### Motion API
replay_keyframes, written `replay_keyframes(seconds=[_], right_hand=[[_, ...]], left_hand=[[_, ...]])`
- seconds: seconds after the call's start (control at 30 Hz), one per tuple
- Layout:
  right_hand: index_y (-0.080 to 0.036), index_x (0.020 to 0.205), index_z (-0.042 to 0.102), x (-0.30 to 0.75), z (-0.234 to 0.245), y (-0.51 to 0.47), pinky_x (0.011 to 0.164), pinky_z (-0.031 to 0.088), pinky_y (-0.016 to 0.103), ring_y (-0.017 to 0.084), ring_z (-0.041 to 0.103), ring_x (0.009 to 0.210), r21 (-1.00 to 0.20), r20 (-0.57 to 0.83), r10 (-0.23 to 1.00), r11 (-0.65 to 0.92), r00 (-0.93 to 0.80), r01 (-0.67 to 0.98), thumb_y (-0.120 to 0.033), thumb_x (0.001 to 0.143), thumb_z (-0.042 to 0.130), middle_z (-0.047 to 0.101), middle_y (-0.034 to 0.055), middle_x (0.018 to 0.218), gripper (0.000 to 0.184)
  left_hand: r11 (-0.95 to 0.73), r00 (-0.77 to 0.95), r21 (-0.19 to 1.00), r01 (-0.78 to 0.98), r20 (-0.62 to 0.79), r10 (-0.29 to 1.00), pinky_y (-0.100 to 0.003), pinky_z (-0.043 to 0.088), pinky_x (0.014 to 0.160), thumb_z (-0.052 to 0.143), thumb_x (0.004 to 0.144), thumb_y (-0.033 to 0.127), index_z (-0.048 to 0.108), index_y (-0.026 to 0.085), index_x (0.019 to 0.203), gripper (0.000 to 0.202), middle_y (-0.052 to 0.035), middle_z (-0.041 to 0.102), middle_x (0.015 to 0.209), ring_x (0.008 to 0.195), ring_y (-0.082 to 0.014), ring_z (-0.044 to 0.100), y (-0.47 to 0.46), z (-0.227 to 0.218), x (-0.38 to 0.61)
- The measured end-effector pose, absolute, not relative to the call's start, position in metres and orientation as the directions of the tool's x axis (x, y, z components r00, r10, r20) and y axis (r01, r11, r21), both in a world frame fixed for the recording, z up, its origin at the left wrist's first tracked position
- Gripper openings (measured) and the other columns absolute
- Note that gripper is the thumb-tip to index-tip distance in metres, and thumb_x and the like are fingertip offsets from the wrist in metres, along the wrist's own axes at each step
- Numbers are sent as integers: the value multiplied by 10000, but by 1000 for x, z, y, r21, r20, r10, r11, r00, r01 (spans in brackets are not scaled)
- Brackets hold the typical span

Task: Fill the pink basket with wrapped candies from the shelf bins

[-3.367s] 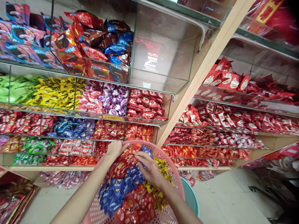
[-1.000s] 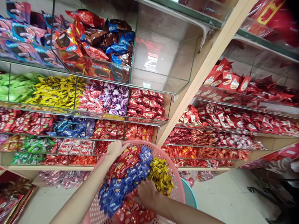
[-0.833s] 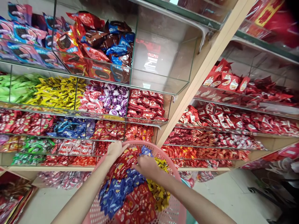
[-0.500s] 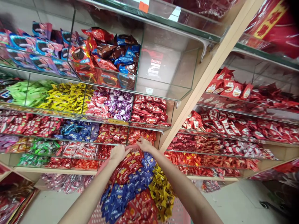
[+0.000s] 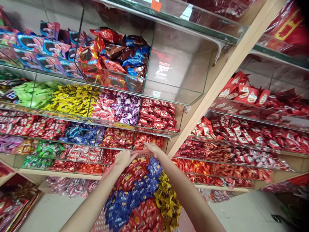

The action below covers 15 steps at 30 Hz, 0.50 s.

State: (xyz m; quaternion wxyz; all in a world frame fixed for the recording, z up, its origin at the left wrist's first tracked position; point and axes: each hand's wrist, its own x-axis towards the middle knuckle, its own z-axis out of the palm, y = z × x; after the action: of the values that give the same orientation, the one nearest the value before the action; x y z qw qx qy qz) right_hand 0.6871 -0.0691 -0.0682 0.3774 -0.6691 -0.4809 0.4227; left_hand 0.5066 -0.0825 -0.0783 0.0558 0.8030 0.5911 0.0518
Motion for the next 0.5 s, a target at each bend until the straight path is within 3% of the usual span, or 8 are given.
replay_keyframes(seconds=[0.13,0.37,0.5], right_hand=[[-116,686,607,692,-65,-73,619,480,274,145,595,603,-924,-171,965,-227,199,308,-513,767,538,666,90,679,411],[-168,758,674,693,-55,-110,818,446,306,194,608,843,-926,122,976,46,183,374,-434,766,538,686,46,849,299],[-189,872,678,694,-52,-129,845,454,323,200,611,902,-925,219,956,140,197,352,-430,760,552,676,55,955,294]], left_hand=[[-295,295,143,945,21,955,-393,478,720,222,776,706,655,101,897,754,-189,667,882,864,-317,632,-82,-79,507],[-282,282,154,947,22,959,-393,480,724,250,771,707,660,113,895,732,-188,670,887,867,-316,630,-82,-80,508],[-268,271,169,948,9,963,-386,472,756,271,773,700,664,120,906,714,-189,669,908,885,-305,628,-83,-79,508]])
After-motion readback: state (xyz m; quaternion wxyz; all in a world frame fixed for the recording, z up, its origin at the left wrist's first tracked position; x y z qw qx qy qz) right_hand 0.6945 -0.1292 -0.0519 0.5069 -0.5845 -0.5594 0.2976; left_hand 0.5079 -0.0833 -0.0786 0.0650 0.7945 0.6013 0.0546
